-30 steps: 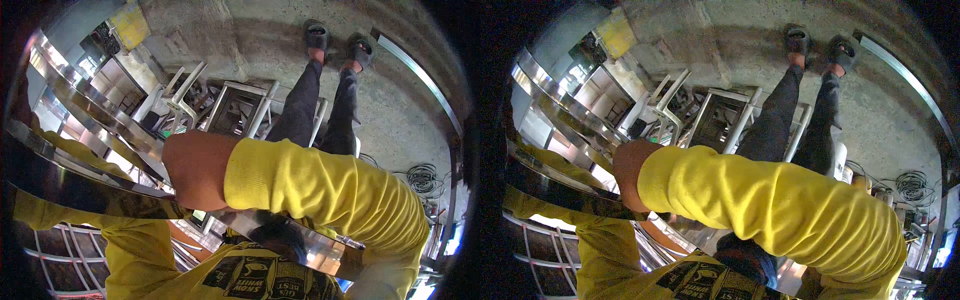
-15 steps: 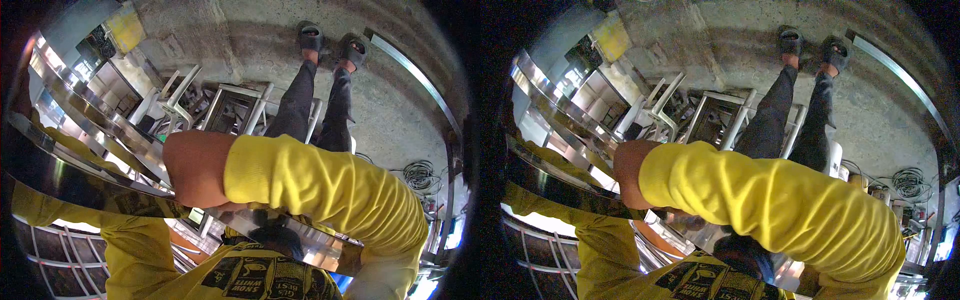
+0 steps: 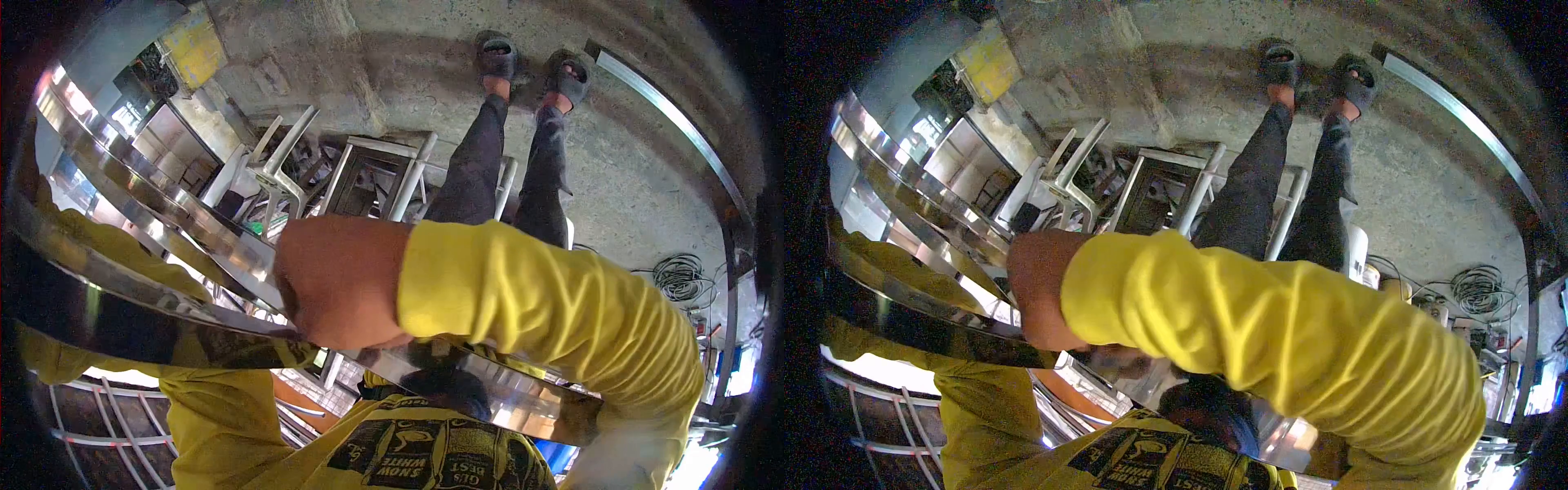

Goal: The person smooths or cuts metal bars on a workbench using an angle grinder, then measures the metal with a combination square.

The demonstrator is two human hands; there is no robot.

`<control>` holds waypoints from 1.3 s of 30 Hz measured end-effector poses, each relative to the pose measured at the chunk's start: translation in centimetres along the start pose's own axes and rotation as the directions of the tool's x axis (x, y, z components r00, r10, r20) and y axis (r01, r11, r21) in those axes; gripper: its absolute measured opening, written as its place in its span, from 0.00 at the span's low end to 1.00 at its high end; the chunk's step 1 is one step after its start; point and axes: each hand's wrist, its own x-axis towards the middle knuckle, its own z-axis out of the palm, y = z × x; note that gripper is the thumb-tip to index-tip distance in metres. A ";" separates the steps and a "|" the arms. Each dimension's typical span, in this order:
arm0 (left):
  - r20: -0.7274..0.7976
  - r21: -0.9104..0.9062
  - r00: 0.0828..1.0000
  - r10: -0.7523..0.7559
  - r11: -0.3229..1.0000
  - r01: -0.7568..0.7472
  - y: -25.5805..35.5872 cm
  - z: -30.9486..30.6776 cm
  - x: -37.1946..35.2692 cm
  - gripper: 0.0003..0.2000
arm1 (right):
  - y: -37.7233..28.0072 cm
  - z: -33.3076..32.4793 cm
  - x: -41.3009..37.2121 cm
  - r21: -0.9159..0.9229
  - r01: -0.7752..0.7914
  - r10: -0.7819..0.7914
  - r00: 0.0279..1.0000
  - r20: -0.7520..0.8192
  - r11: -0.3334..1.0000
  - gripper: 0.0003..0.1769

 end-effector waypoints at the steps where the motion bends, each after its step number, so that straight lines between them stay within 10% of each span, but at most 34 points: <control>1: -0.006 0.001 1.000 0.008 1.000 -0.008 -0.1 0.1 0.1 0.22 | 0.4 -0.4 -0.3 0.038 0.013 -0.016 0.997 0.073 0.999 0.12; 10: -0.081 -0.052 0.991 0.110 0.992 -0.114 0.3 -2.9 2.7 0.24 | -0.2 0.4 -13.5 0.036 -0.228 0.230 0.936 -0.267 0.973 0.12; 11: -0.090 -0.072 0.988 0.128 0.988 -0.135 0.5 -3.9 3.2 0.24 | -1.0 1.1 -15.7 -0.114 -0.209 0.144 0.897 -0.418 0.971 0.12; 14: -0.099 -0.256 0.984 0.148 0.952 -0.169 1.6 -8.3 4.0 0.25 | -6.4 4.9 -21.7 0.176 -0.436 0.447 0.662 -0.601 0.882 0.11; 16: -0.015 -0.619 0.998 -0.058 0.785 0.036 3.2 -13.5 2.2 0.21 | -9.1 9.7 -25.1 0.248 -0.411 0.437 0.470 -0.767 0.877 0.11; 22: -0.072 -0.997 0.997 0.007 -0.029 -0.072 15.6 -19.9 2.5 0.17 | -7.1 28.3 -32.1 -0.128 0.235 -0.115 -0.067 -0.991 0.963 0.10; 28: -0.352 -0.918 0.933 0.074 -0.220 -0.329 19.2 -25.1 1.1 0.17 | 2.3 42.8 -29.4 -0.332 0.589 -0.083 -0.408 -0.909 0.737 0.11; 39: -0.505 -0.701 0.761 0.407 -0.708 -0.087 33.8 -24.4 1.7 0.25 | 13.1 52.3 -29.6 -0.465 0.816 -0.040 -0.482 -0.875 0.344 0.09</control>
